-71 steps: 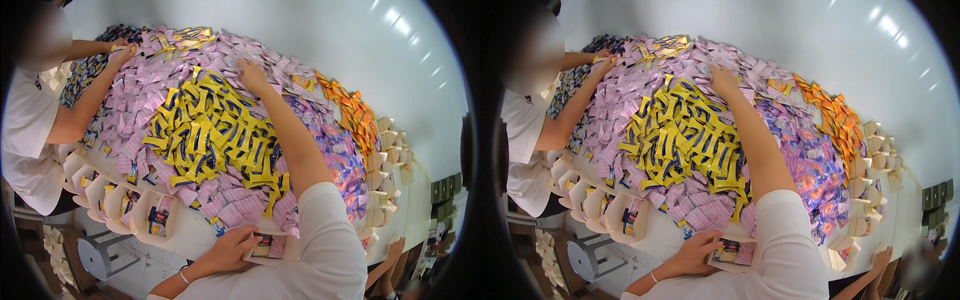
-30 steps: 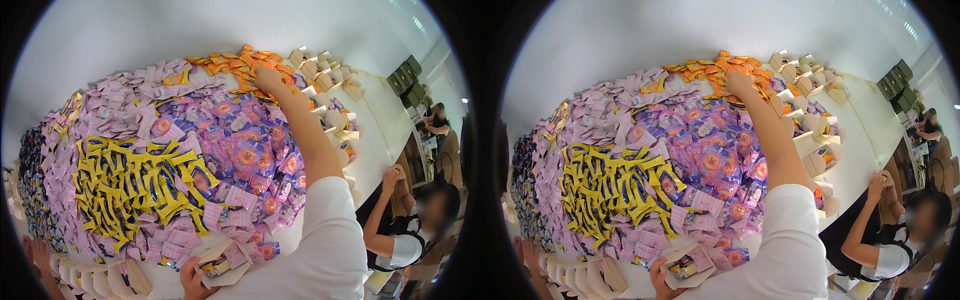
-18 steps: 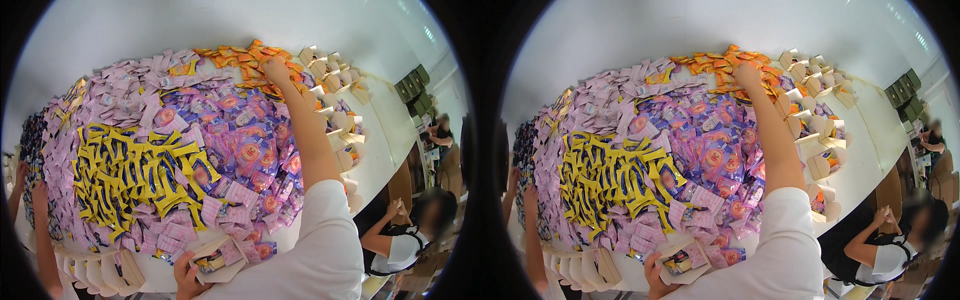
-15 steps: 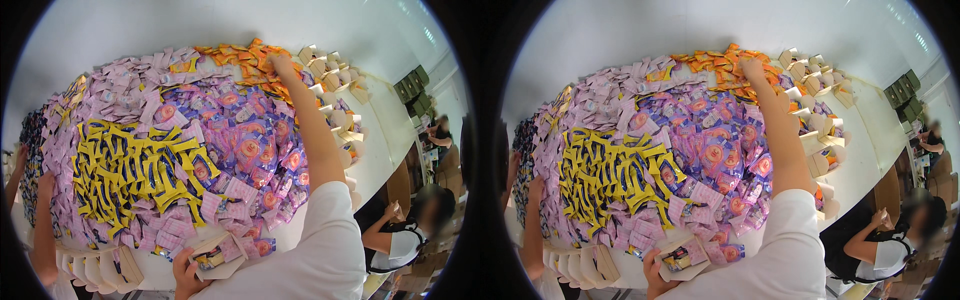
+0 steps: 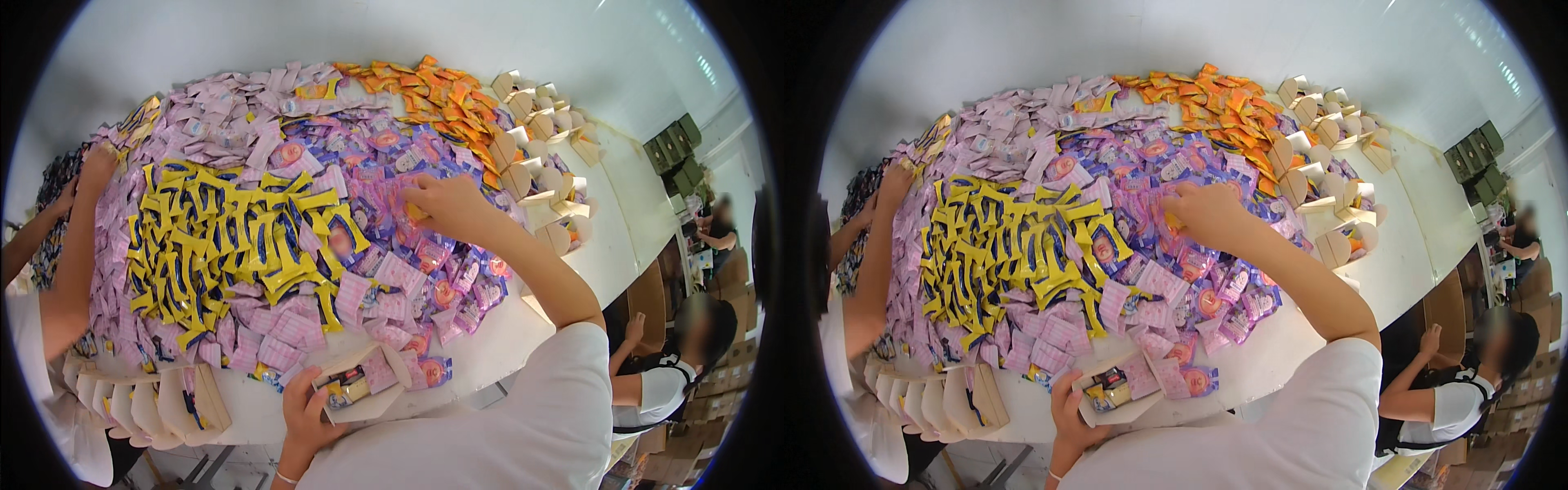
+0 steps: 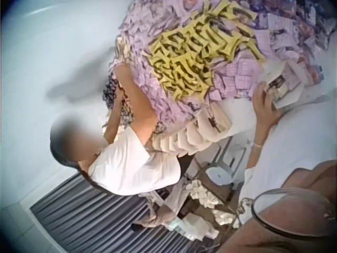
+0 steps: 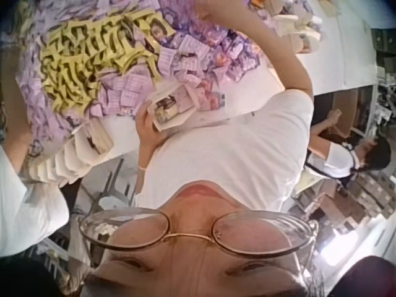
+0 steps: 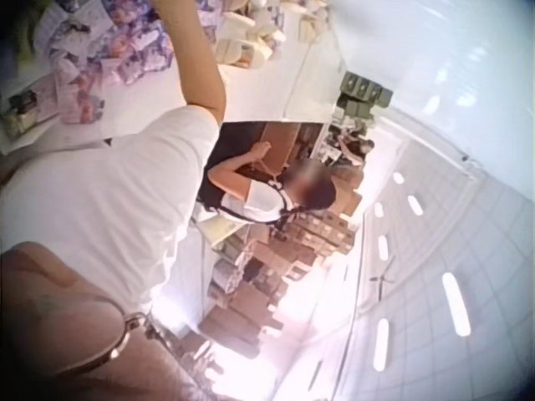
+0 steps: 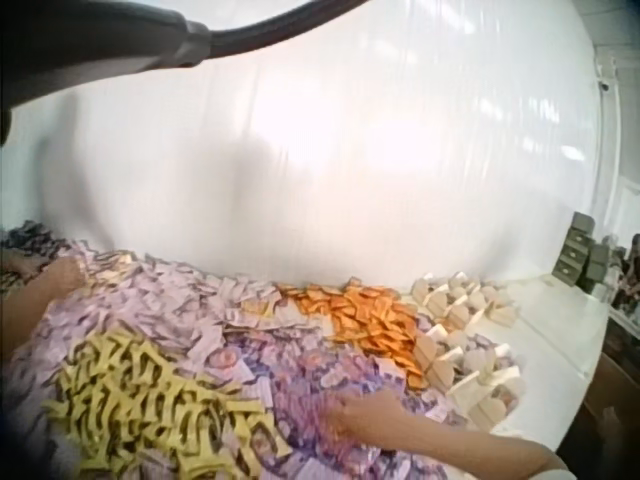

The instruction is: The person repeatedly picks small snack packets from a large pile on a table and places them into a small white tray. The person continues this sorting action throughout the clip, handling packets of various colors and designs.

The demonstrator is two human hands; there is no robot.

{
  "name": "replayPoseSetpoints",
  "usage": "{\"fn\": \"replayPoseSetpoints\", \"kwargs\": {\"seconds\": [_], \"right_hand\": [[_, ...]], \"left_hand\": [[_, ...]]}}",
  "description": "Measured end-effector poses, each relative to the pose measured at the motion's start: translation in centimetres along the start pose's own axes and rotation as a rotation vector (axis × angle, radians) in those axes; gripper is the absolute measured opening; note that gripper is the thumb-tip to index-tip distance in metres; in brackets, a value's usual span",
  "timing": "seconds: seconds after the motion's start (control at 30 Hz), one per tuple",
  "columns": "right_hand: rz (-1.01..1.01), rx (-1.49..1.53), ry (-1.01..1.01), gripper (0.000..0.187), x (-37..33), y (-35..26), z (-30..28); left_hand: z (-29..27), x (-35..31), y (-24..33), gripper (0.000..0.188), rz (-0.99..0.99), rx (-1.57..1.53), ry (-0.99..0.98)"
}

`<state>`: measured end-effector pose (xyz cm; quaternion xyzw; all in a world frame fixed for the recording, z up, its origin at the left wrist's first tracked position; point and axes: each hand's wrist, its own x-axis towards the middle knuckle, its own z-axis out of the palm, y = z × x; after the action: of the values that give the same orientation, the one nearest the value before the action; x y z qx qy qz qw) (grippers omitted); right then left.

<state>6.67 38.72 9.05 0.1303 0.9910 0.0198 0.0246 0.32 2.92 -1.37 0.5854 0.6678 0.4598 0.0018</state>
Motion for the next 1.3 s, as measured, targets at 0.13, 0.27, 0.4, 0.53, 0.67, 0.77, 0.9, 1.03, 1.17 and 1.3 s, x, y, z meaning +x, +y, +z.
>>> {"fn": "replayPoseSetpoints", "kwargs": {"seconds": [0.13, 0.27, 0.4, 0.53, 0.67, 0.77, 0.9, 1.03, 1.17, 1.3], "right_hand": [[-0.076, 0.083, 0.193, 0.027, -0.5, 0.8, 1.6], [0.183, 0.675, 0.273, 0.031, -1.5, -1.6, -0.5], [-0.134, 0.128, 0.328, 0.029, -1.8, -2.8, -0.1], [-0.099, 0.118, 0.455, 0.027, -0.8, -0.7, 3.7], [0.137, 0.770, 0.775, 0.019, -1.4, -1.9, 3.3], [0.160, 1.575, 0.404, 0.014, -5.1, -8.7, -2.1], [-0.201, 1.185, -0.016, 0.034, -9.4, -15.9, -1.4], [-0.301, 0.505, -0.159, 0.055, -9.2, -18.9, 0.1], [-0.406, 0.579, 0.117, 0.059, -9.7, -19.5, -1.3], [-0.456, 0.531, 0.176, 0.047, -11.6, -18.1, -1.3]], "left_hand": [[0.5, -0.1, -0.1, 0.079, -0.002, -0.020, 0.060], [0.0, 0.1, 1.7, 0.087, -0.201, -0.021, 0.079], [0.4, -0.6, 2.5, 0.087, -0.256, -0.022, 0.061], [0.8, -0.6, 2.6, 0.085, -0.197, 0.022, 0.069], [1.1, -0.9, 2.1, 0.084, -0.173, 0.113, 0.079], [0.7, -1.7, 2.3, 0.079, -0.337, 0.175, 0.031], [0.6, -0.6, 2.7, 0.075, -0.360, 0.121, -0.003], [0.7, -0.6, 2.6, 0.075, -0.294, 0.157, -0.014], [0.8, -1.3, 1.8, 0.076, -0.222, 0.152, 0.059], [0.8, -0.7, 1.9, 0.083, -0.232, 0.152, 0.042]]}}
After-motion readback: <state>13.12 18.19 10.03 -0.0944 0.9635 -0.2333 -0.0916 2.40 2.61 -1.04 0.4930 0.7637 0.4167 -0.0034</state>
